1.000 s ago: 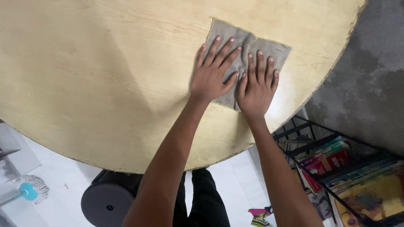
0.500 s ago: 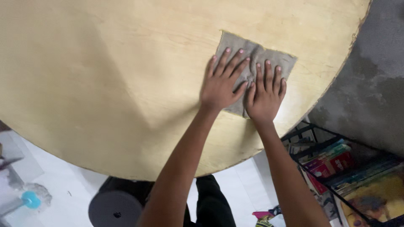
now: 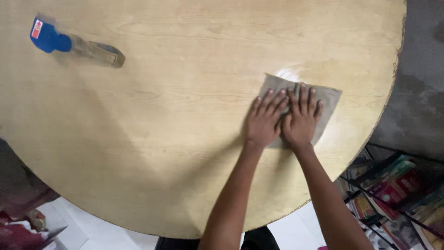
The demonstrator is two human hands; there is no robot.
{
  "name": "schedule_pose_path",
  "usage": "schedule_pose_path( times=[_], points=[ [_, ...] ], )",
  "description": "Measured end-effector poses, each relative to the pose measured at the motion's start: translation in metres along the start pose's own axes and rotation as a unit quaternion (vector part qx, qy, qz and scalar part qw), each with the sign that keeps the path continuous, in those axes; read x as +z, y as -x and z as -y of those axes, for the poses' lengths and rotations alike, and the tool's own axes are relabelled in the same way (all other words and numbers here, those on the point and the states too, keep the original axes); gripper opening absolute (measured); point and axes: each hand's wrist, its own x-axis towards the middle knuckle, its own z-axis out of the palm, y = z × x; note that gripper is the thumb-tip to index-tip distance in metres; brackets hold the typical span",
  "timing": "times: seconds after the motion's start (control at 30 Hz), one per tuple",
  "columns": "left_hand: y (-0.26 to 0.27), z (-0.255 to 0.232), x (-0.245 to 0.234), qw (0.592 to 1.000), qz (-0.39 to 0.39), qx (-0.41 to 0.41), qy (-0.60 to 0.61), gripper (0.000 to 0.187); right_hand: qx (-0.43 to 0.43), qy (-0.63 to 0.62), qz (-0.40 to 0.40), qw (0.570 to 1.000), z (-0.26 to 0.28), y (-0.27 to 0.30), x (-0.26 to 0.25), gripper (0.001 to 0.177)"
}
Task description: The person wipes a round wooden table with a gray cloth. They spray liquid from a blue-capped bottle onto the table surface and continue wiping with the cloth in circular and back-and-forth motions. The person folds the cloth and repeats the spray-and-wipe cycle multiple times.
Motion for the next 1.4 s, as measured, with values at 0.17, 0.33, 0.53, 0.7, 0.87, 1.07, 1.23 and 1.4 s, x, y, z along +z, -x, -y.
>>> schedule_pose_path(
  times=[0.17, 0.33, 0.53, 0.7, 0.87, 1.07, 1.23, 1.4],
  points=[
    [0.011, 0.078, -0.025, 0.997, -0.013, -0.058, 0.055, 0.077, -0.035, 0.019, 0.010, 0.999, 0.063, -0.033, 0.024, 0.067],
    [0.047, 0.124, -0.047, 0.991, -0.065, -0.102, 0.053, 0.072, -0.059, -0.046, 0.032, 0.997, 0.107, -0.033, 0.031, 0.059],
    [0.032, 0.100, -0.048, 0.995, -0.027, -0.093, 0.024, 0.072, -0.088, -0.002, 0.042, 0.995, 0.080, -0.016, 0.005, 0.054],
    [0.008, 0.091, -0.048, 0.993, -0.062, -0.088, 0.037, 0.066, -0.046, 0.015, 0.034, 0.998, 0.091, -0.032, 0.004, 0.055],
    [0.012, 0.126, -0.035, 0.988, -0.077, -0.112, 0.072, 0.059, -0.058, 0.066, 0.024, 0.996, 0.125, -0.053, 0.025, 0.058],
    [0.079, 0.121, -0.033, 0.980, -0.031, -0.198, 0.017, 0.059, -0.084, 0.036, 0.069, 0.993, 0.154, -0.004, 0.041, 0.056],
    [0.080, 0.083, -0.019, 0.982, 0.040, -0.155, 0.097, 0.067, -0.059, 0.017, 0.059, 0.996, 0.113, 0.038, 0.045, 0.057],
    [0.053, 0.075, -0.018, 0.999, -0.007, -0.032, 0.035, 0.064, -0.008, 0.026, 0.027, 0.999, 0.089, 0.030, 0.033, 0.058]
  ],
)
